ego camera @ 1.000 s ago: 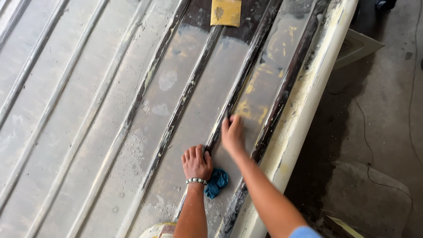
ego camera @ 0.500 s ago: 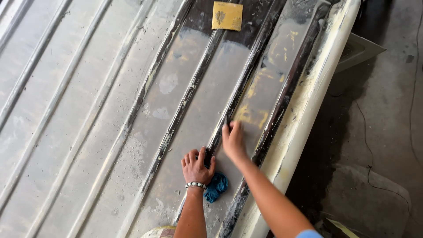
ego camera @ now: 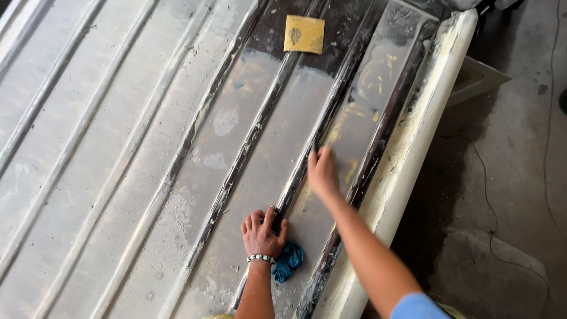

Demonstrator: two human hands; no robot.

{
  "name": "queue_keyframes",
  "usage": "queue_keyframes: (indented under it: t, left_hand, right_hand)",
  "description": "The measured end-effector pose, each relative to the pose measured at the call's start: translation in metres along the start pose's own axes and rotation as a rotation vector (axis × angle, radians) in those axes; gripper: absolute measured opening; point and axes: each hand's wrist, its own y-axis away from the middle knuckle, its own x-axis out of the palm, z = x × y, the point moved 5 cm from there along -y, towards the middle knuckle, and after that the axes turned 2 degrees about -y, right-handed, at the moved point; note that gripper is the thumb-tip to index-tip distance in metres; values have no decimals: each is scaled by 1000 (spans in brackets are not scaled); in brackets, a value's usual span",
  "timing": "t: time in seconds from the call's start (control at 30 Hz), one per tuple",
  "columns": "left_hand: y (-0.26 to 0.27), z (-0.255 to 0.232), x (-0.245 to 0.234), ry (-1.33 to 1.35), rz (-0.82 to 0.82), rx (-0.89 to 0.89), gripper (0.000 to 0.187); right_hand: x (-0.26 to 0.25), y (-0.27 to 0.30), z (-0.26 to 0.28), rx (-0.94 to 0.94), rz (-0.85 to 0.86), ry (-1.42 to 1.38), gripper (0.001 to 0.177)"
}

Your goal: The person cleans a corrugated metal surface using a blue cloth and a black scraper. They wipe the surface, scrape off residue, and occasionally dip the cloth into a bucket of liquid. The camera angle is unstable and frequently moves away from the work area.

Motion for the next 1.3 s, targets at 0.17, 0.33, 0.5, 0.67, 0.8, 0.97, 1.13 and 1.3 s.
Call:
queue_keyframes:
  t: [0.17,0.33,0.5,0.67,0.8,0.97,1.13,1.3]
  left_hand:
    - [-3,-5,0,5,-15,-1,49]
    - [-5,-3,1,-34,52,-36,49]
    - [-3,-2,4,-31,-27,18,47]
    - [-6,-3,3,-13,20,-4,40]
    - [-2,2,7,-56,27,-13,32]
    - [0,5,12,-48,-17,2,33]
    - [5,8,12,-42,-58,36,36]
    - [6,8,13,-25,-45,38,39]
  right_hand:
    - [6,55,8,-7,61,-63,28]
    - [8,-84,-43,38,-6,-19,30]
    - [-5,-206,-76,192,-78,158,38]
    - [-20,-135,-24,223,-37,134,39]
    - [-17,15,48,234,86,36,32]
    - [14,144,59,92,62,-89,30]
    - [14,118,41,140,80,-127,30]
    - [17,153,56,176,34,-123,31]
